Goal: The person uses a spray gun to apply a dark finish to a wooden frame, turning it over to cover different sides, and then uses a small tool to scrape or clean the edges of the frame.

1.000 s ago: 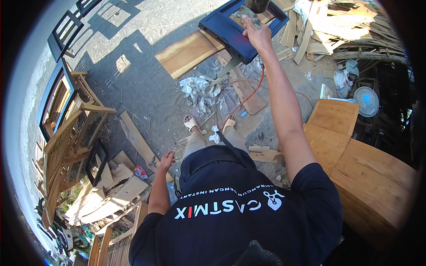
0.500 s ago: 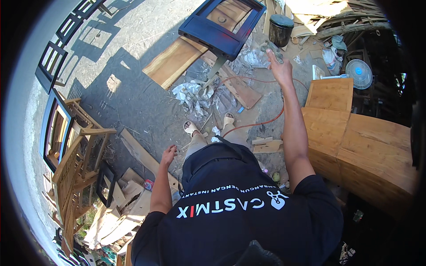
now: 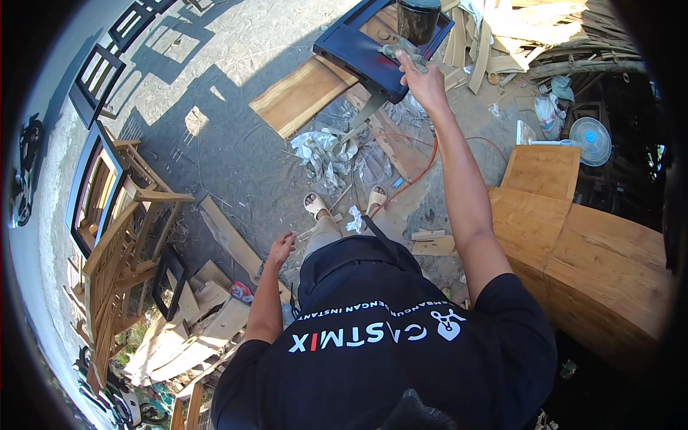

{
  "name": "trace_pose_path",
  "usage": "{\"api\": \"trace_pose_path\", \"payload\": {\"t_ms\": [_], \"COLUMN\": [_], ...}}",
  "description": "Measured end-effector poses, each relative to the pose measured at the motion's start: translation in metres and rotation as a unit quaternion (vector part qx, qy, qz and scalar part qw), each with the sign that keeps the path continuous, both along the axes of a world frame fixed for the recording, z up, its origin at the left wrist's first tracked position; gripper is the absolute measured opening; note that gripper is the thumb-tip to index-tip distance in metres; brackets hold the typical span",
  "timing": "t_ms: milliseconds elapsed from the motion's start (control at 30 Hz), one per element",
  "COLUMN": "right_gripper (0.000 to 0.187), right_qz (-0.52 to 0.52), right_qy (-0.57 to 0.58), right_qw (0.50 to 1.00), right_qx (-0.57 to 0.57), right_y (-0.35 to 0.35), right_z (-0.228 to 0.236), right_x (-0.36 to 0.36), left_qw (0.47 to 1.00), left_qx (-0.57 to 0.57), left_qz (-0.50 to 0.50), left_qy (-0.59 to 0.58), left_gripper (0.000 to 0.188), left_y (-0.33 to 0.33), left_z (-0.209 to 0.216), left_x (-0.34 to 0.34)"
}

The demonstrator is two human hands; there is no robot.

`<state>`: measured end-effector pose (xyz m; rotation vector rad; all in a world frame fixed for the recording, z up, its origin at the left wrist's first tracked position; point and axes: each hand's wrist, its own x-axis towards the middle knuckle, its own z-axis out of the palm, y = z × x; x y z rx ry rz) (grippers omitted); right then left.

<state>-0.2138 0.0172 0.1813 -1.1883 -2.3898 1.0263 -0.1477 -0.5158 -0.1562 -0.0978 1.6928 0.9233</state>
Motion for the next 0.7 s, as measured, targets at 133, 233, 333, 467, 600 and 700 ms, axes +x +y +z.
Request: {"api": "trace_pose_path", "payload": {"t_ms": [133,233,333,467,600,700], "right_gripper": [0.068,0.068,0.069,0.069,0.068,0.066], "right_qz": [0.034,0.045,0.036,0.001,-0.038,-0.071], "right_qy": [0.001,0.04,0.041,0.013,0.008,-0.028], "right_qw": [0.999,0.998,0.998,1.0,0.999,0.997], "right_qx": [0.008,-0.004,-0.023,-0.023,-0.028,-0.025], "right_y": [0.009,0.002,0.001,0.002,-0.001,-0.005], "right_z": [-0.007,-0.007,-0.006,0.0,0.007,0.019], "right_x": [-0.047,-0.057,-0.047,0.007,0.059,0.099], "left_qw": [1.0,0.999,0.998,0.998,0.999,0.998], "left_qx": [-0.023,-0.029,-0.039,-0.051,-0.041,-0.03], "left_qz": [0.016,0.033,0.037,0.013,-0.018,-0.047], "left_qy": [-0.008,-0.021,-0.031,-0.04,-0.028,-0.007], "left_gripper": [0.063,0.062,0.062,0.062,0.064,0.065], "left_y": [-0.024,-0.039,-0.046,-0.04,-0.028,-0.008], "left_z": [-0.006,-0.008,-0.008,-0.008,-0.014,-0.009], "left_x": [0.017,0.025,0.029,0.022,0.005,-0.015]}}
